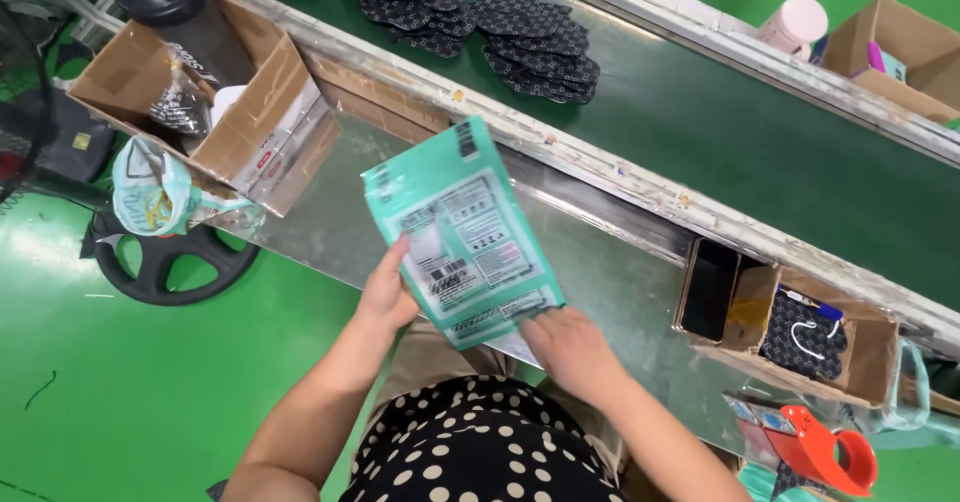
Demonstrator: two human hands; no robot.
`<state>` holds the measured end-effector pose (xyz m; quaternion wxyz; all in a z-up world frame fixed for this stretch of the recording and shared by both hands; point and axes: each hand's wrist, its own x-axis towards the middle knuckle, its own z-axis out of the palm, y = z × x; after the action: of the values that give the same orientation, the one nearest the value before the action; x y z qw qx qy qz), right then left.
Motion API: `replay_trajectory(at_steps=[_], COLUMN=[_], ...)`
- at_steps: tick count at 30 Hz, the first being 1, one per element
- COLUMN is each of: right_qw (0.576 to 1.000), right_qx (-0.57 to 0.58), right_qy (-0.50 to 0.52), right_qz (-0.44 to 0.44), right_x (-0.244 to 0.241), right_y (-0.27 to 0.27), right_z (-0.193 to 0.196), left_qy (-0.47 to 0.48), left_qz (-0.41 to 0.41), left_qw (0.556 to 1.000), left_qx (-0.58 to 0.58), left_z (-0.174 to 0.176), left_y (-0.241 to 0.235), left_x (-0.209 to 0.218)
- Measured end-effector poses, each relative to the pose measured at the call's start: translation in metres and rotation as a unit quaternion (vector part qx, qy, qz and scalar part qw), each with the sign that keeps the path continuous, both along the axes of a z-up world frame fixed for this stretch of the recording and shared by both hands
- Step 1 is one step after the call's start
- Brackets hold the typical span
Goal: The person picks up black fabric items from a conveyor belt and places them into green plastic envelopes.
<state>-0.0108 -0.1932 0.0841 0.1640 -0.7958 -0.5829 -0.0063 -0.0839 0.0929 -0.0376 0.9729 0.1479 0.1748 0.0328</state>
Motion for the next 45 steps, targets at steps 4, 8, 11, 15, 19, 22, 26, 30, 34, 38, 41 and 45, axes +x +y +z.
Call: replay_trajectory(at_steps=[4, 8, 11, 15, 19, 22, 26, 30, 34, 38, 41, 45], right_qw=[0.999, 0.995, 0.984, 0.973, 0.983, 0.990, 0.997, 0.997, 0.998, 0.999, 0.999, 0.989], right_qx=[0.029, 0.030, 0.058, 0.078, 0.040, 0.050, -0.059, -0.056, -0.036, -0.004, 0.011, 0.048], right_qy=[0.005, -0.058, -0.127, -0.189, -0.162, -0.125, -0.056, -0.034, -0.015, 0.000, 0.015, 0.043], right_qz=[0.032, 0.071, 0.110, 0.111, 0.075, 0.050, -0.013, -0.031, -0.052, -0.041, -0.044, -0.133], right_x=[-0.012, -0.019, -0.026, -0.020, -0.010, -0.004, 0.002, 0.004, 0.009, 0.004, 0.001, 0.007], right_y=[0.012, 0.032, 0.043, 0.054, 0.057, 0.057, 0.055, 0.048, 0.044, 0.030, 0.010, -0.017], right_z=[0.014, 0.050, 0.070, 0.082, 0.059, 0.046, 0.009, -0.025, -0.039, -0.061, -0.074, -0.077], left_qy=[0.014, -0.129, -0.132, -0.119, -0.316, -0.165, 0.002, 0.055, 0.034, 0.113, 0.085, 0.055], left_qz=[0.033, 0.052, 0.065, 0.080, 0.062, 0.080, 0.119, 0.178, 0.210, 0.290, 0.317, 0.175], left_qw=[0.999, 0.990, 0.988, 0.989, 0.945, 0.982, 0.991, 0.972, 0.963, 0.943, 0.939, 0.967], left_qx=[0.035, -0.017, -0.037, -0.024, -0.059, -0.033, 0.058, 0.146, 0.164, 0.122, 0.102, 0.175], left_z=[-0.021, -0.050, -0.049, 0.002, -0.043, -0.062, -0.056, -0.068, -0.054, -0.017, -0.018, -0.025], left_y=[-0.001, -0.007, -0.008, -0.006, 0.006, 0.017, 0.028, 0.022, 0.023, 0.050, 0.102, 0.173], left_x=[-0.011, -0.004, 0.011, 0.032, 0.030, 0.026, 0.035, 0.034, 0.040, 0.042, 0.027, -0.001])
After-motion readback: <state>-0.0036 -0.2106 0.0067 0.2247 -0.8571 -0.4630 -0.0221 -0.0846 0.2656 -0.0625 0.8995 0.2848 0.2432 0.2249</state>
